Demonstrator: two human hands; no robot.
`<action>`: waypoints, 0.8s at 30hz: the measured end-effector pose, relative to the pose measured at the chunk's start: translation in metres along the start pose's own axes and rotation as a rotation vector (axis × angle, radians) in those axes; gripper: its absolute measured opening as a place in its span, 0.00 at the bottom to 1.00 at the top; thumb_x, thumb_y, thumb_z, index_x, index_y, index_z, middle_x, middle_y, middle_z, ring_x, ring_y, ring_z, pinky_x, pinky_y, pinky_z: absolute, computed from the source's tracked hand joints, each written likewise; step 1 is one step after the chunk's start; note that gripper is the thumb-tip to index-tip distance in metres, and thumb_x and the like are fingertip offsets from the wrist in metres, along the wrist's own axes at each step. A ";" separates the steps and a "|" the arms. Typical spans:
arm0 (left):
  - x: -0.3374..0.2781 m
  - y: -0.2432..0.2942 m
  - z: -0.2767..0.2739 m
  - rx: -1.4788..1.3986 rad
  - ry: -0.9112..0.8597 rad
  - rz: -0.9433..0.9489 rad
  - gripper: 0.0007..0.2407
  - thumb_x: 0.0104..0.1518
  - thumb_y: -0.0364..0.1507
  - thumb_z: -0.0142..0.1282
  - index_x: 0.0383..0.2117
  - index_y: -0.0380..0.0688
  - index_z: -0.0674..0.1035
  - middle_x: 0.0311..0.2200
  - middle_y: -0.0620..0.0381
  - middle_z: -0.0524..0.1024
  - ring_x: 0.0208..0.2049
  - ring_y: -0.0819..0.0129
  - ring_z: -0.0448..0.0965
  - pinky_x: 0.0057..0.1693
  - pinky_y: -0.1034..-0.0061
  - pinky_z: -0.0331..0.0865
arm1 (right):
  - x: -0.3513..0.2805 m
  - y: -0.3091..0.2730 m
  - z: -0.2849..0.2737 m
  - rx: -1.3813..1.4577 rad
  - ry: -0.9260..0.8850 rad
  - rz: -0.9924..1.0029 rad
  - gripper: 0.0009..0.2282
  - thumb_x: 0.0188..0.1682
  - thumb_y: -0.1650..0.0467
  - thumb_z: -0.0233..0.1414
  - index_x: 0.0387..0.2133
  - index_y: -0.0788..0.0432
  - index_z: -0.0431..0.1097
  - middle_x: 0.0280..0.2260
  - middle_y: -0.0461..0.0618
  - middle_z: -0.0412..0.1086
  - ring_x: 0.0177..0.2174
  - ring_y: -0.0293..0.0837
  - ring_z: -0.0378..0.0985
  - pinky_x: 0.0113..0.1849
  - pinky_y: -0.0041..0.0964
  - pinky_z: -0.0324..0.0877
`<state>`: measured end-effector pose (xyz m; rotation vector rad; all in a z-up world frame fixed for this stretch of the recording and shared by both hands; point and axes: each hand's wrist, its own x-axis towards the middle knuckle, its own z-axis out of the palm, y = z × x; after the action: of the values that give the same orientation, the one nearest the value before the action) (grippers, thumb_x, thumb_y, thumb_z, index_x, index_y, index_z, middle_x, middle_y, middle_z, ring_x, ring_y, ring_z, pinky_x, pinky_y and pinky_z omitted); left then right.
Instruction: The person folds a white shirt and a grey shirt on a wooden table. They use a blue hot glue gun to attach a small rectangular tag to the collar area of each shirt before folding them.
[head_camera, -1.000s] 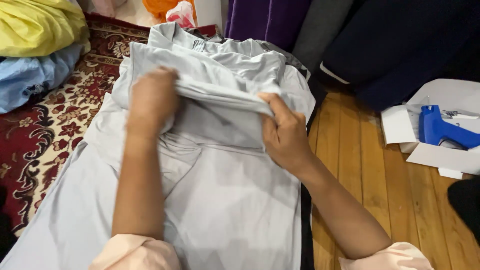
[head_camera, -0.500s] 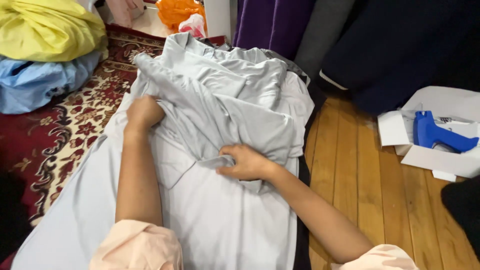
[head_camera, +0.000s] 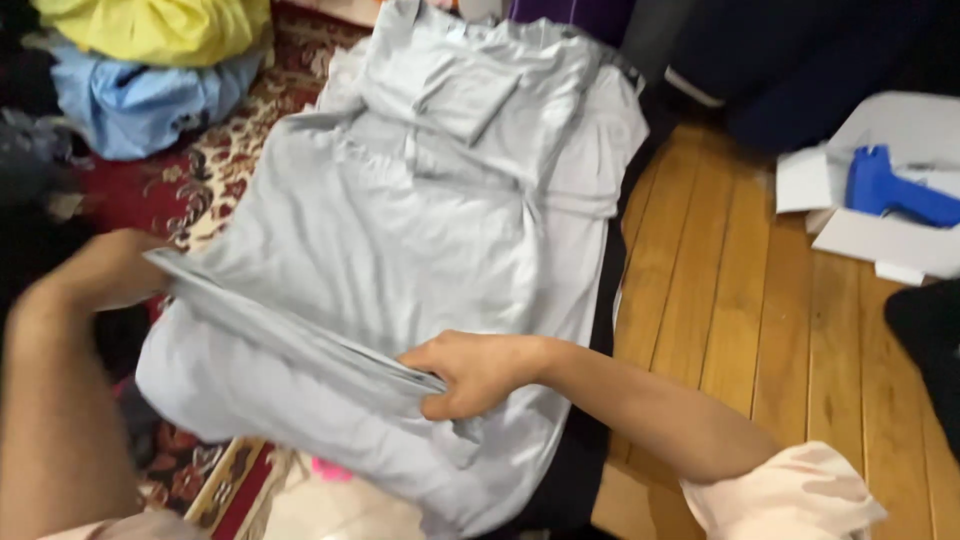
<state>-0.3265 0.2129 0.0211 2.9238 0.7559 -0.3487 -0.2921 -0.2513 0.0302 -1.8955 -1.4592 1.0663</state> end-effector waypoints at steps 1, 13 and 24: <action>0.001 -0.040 0.014 0.002 -0.009 -0.011 0.15 0.45 0.26 0.59 0.39 0.48 0.91 0.37 0.50 0.91 0.39 0.65 0.87 0.49 0.70 0.75 | -0.001 -0.007 0.008 0.007 -0.011 -0.005 0.11 0.41 0.69 0.48 0.38 0.54 0.69 0.34 0.44 0.75 0.36 0.42 0.77 0.38 0.34 0.71; -0.062 -0.093 0.054 0.180 -0.327 -0.188 0.16 0.59 0.40 0.55 0.37 0.73 0.99 0.60 0.87 0.78 0.59 0.86 0.79 0.67 0.85 0.58 | 0.012 -0.022 0.089 -0.238 -0.478 -0.164 0.32 0.40 0.55 0.49 0.59 0.55 0.65 0.44 0.53 0.79 0.47 0.54 0.78 0.49 0.37 0.69; 0.033 0.183 0.049 -0.370 0.451 0.661 0.12 0.61 0.33 0.57 0.49 0.46 0.81 0.47 0.38 0.79 0.39 0.39 0.83 0.45 0.49 0.75 | 0.013 0.070 0.006 -0.016 0.676 -0.380 0.11 0.48 0.71 0.55 0.43 0.60 0.75 0.41 0.61 0.77 0.42 0.61 0.82 0.42 0.50 0.77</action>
<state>-0.2188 0.0609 -0.0265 2.6942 -0.1424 0.4661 -0.2575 -0.2594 -0.0315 -1.6540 -1.3289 0.1983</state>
